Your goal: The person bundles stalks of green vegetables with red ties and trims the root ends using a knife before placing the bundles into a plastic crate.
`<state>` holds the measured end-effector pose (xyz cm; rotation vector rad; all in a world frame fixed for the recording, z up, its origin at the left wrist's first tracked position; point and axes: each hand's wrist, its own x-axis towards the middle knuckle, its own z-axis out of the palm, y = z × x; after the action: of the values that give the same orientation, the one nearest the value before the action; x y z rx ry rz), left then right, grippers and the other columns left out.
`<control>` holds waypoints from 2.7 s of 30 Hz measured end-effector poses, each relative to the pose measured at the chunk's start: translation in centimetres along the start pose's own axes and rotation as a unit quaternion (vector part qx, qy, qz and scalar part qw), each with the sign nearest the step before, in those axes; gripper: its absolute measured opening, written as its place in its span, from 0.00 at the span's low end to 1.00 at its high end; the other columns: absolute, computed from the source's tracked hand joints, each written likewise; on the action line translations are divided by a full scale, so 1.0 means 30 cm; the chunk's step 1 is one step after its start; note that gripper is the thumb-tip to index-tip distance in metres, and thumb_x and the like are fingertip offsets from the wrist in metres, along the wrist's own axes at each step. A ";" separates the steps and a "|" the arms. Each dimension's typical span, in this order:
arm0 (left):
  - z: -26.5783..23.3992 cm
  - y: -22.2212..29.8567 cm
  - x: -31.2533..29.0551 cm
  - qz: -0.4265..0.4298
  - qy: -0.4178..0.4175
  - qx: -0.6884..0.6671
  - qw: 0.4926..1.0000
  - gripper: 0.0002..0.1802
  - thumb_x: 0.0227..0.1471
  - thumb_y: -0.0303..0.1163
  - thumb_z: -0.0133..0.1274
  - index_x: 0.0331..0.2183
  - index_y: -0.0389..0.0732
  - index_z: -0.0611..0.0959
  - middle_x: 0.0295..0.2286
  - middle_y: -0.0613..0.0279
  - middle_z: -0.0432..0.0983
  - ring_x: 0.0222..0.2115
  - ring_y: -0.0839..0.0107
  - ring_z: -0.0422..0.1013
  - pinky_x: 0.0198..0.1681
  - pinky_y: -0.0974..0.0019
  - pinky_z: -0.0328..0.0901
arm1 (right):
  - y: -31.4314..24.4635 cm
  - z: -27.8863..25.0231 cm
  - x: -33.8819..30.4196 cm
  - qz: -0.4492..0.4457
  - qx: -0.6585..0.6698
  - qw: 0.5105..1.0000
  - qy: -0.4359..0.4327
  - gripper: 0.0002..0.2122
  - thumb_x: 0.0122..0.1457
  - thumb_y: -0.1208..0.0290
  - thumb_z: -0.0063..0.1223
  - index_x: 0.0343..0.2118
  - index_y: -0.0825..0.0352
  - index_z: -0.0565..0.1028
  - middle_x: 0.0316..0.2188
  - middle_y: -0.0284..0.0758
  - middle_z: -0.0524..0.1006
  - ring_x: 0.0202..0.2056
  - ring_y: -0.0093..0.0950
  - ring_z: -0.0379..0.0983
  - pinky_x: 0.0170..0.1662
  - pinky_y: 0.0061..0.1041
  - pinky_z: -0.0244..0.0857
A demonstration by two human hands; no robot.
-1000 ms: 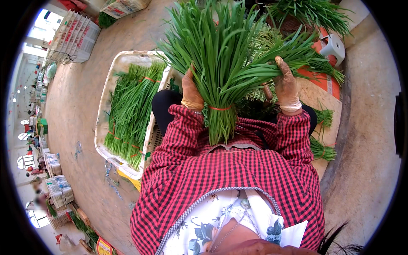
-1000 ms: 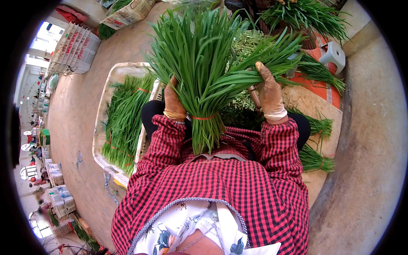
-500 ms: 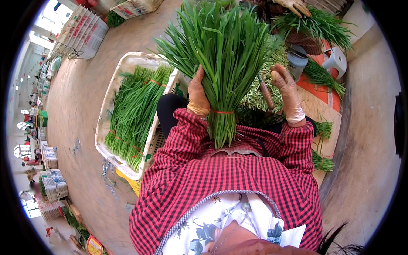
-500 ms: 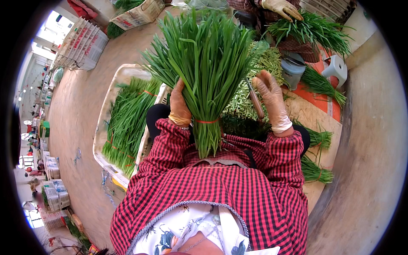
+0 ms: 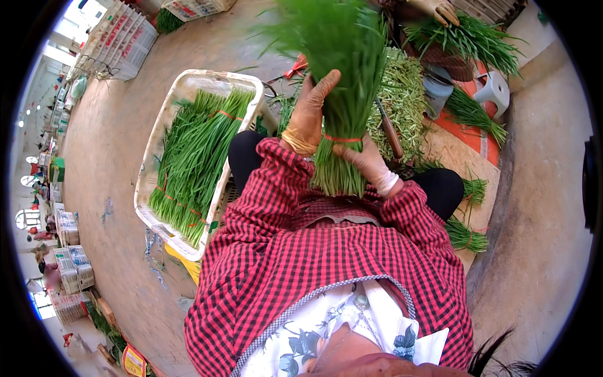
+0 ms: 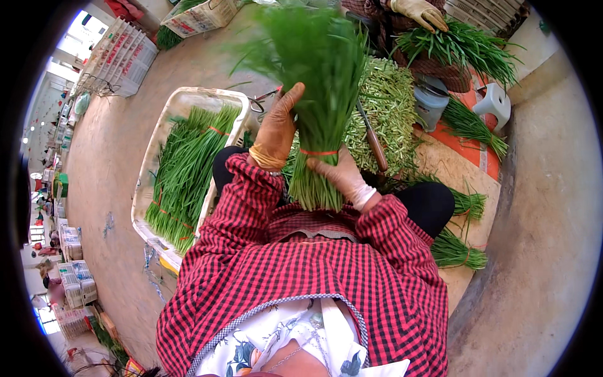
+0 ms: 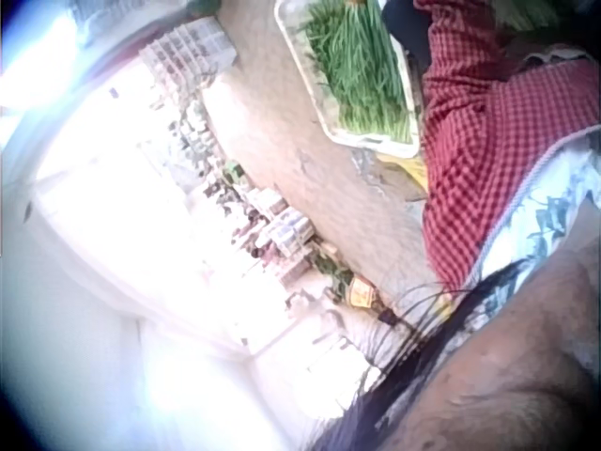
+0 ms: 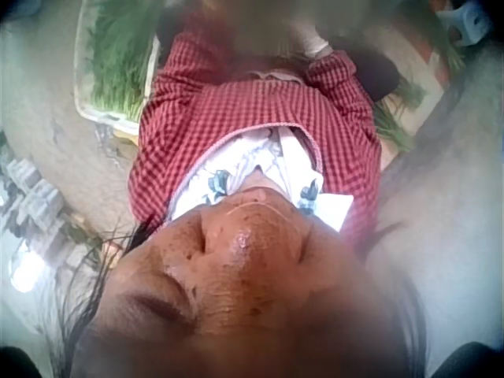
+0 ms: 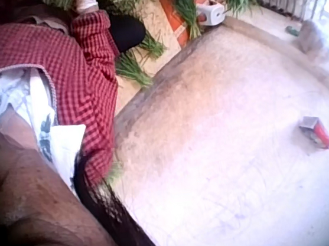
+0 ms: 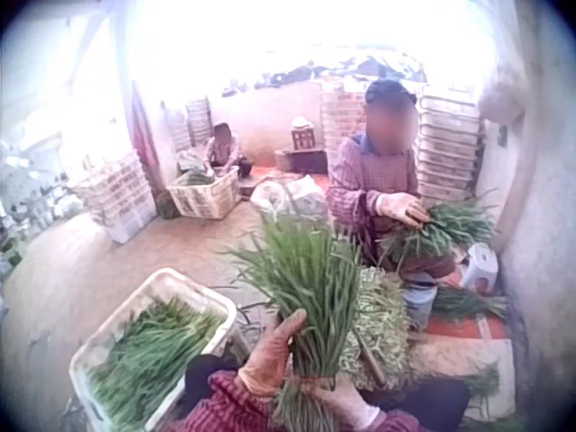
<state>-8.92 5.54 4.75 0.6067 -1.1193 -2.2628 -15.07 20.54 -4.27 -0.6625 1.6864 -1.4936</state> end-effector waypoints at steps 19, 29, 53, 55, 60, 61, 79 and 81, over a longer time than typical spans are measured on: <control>-0.215 -0.205 0.139 -0.126 -0.035 -0.133 0.982 0.24 0.59 0.46 0.51 0.46 0.36 0.79 0.41 0.54 0.80 0.39 0.65 0.77 0.45 0.60 0.71 | -0.156 -0.061 0.040 -0.099 0.048 0.990 -0.093 0.41 0.55 0.50 0.63 0.63 0.71 0.57 0.58 0.39 0.66 0.57 0.30 0.63 0.60 0.28 0.56; -0.156 -0.150 0.098 -0.086 0.011 -0.177 0.980 0.20 0.59 0.42 0.54 0.47 0.39 0.80 0.40 0.58 0.81 0.37 0.64 0.78 0.42 0.60 0.74 | -0.164 -0.221 0.173 -0.074 0.246 0.953 0.159 0.12 0.56 0.76 0.60 0.43 0.68 0.75 0.38 0.33 0.79 0.39 0.28 0.78 0.45 0.29 0.75; -0.150 -0.089 -0.006 -0.062 -0.142 -0.223 0.963 0.32 0.62 0.56 0.44 0.56 0.41 0.73 0.50 0.59 0.75 0.47 0.65 0.73 0.53 0.60 0.69 | -0.153 -0.241 0.097 -0.023 0.330 0.930 0.157 0.14 0.58 0.68 0.63 0.46 0.63 0.75 0.42 0.28 0.76 0.45 0.21 0.73 0.45 0.20 0.69; -0.149 -0.101 -0.004 -0.053 -0.089 -0.210 0.972 0.34 0.62 0.58 0.43 0.56 0.41 0.72 0.49 0.56 0.75 0.46 0.61 0.74 0.52 0.55 0.70 | -0.138 -0.244 0.098 -0.033 0.312 0.939 0.141 0.15 0.57 0.67 0.64 0.46 0.63 0.75 0.42 0.27 0.76 0.44 0.21 0.74 0.43 0.19 0.70; -0.202 -0.126 0.015 -0.035 -0.064 -0.204 0.976 0.32 0.63 0.56 0.42 0.57 0.42 0.72 0.50 0.60 0.74 0.47 0.63 0.74 0.53 0.57 0.70 | -0.130 -0.257 0.088 -0.036 0.314 0.942 0.116 0.15 0.55 0.68 0.66 0.45 0.62 0.76 0.40 0.25 0.77 0.41 0.19 0.74 0.40 0.18 0.70; -0.212 -0.133 0.018 -0.025 -0.064 -0.204 0.977 0.32 0.63 0.56 0.42 0.57 0.43 0.72 0.51 0.61 0.74 0.47 0.63 0.74 0.53 0.58 0.70 | -0.144 -0.254 0.081 -0.045 0.307 0.945 0.102 0.15 0.55 0.68 0.66 0.45 0.61 0.76 0.40 0.25 0.77 0.41 0.18 0.74 0.40 0.17 0.69; -0.131 -0.058 -0.033 0.001 -0.014 -0.199 0.980 0.32 0.63 0.56 0.42 0.56 0.43 0.72 0.48 0.60 0.75 0.45 0.64 0.74 0.50 0.59 0.71 | -0.154 -0.238 0.073 -0.137 0.218 0.966 0.000 0.33 0.57 0.58 0.64 0.61 0.64 0.61 0.57 0.33 0.66 0.60 0.29 0.60 0.63 0.33 0.54; -0.136 -0.052 -0.030 0.011 -0.012 -0.217 0.976 0.31 0.63 0.55 0.43 0.56 0.43 0.72 0.49 0.62 0.75 0.45 0.67 0.74 0.50 0.62 0.70 | -0.069 -0.256 0.087 -0.088 0.152 0.984 -0.014 0.39 0.56 0.55 0.64 0.64 0.67 0.57 0.61 0.36 0.63 0.63 0.31 0.56 0.65 0.33 0.50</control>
<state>-6.21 4.56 1.36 0.3862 -0.6032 -2.3941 -23.04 22.53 -2.70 -0.6753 1.3671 -1.8114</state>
